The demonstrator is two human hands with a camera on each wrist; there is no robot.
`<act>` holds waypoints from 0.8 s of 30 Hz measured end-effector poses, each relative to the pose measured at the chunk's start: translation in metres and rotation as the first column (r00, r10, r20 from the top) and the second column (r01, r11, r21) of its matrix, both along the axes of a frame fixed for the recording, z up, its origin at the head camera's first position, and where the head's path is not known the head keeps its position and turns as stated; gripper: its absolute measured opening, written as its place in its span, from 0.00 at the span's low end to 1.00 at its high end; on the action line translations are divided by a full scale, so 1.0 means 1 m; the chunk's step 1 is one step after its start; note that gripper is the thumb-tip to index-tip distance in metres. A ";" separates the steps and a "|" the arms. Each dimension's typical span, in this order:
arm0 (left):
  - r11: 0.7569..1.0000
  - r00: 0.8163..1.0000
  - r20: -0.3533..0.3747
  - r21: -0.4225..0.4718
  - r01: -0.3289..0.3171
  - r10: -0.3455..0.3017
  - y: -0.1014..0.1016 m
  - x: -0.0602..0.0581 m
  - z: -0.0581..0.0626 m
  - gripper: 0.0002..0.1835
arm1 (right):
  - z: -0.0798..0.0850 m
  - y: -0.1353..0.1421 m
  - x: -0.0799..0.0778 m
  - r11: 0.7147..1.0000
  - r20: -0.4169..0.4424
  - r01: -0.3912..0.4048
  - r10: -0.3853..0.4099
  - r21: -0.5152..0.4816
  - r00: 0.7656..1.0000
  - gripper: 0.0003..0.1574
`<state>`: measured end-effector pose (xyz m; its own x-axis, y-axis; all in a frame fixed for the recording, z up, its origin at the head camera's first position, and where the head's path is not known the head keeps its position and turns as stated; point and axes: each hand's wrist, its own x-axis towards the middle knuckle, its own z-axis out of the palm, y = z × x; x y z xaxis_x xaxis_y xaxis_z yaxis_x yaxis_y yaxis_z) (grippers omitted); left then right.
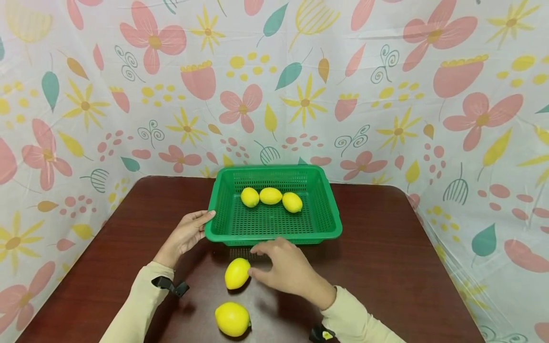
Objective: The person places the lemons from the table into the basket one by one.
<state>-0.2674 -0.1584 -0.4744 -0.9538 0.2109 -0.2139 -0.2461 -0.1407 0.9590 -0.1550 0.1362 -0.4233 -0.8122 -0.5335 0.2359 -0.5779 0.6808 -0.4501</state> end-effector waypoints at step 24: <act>1.000 1.000 0.001 -0.029 -0.002 0.002 0.000 0.001 0.003 0.23 | -0.044 -0.036 0.056 0.987 -0.051 -0.127 0.132 0.095 0.990 0.39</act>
<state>-0.2668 -0.1583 -0.4717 -0.9540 0.2025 -0.2209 -0.2469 -0.1133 0.9624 -0.0985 0.1006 -0.4672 -0.7213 -0.6550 0.2252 -0.6869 0.6349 -0.3536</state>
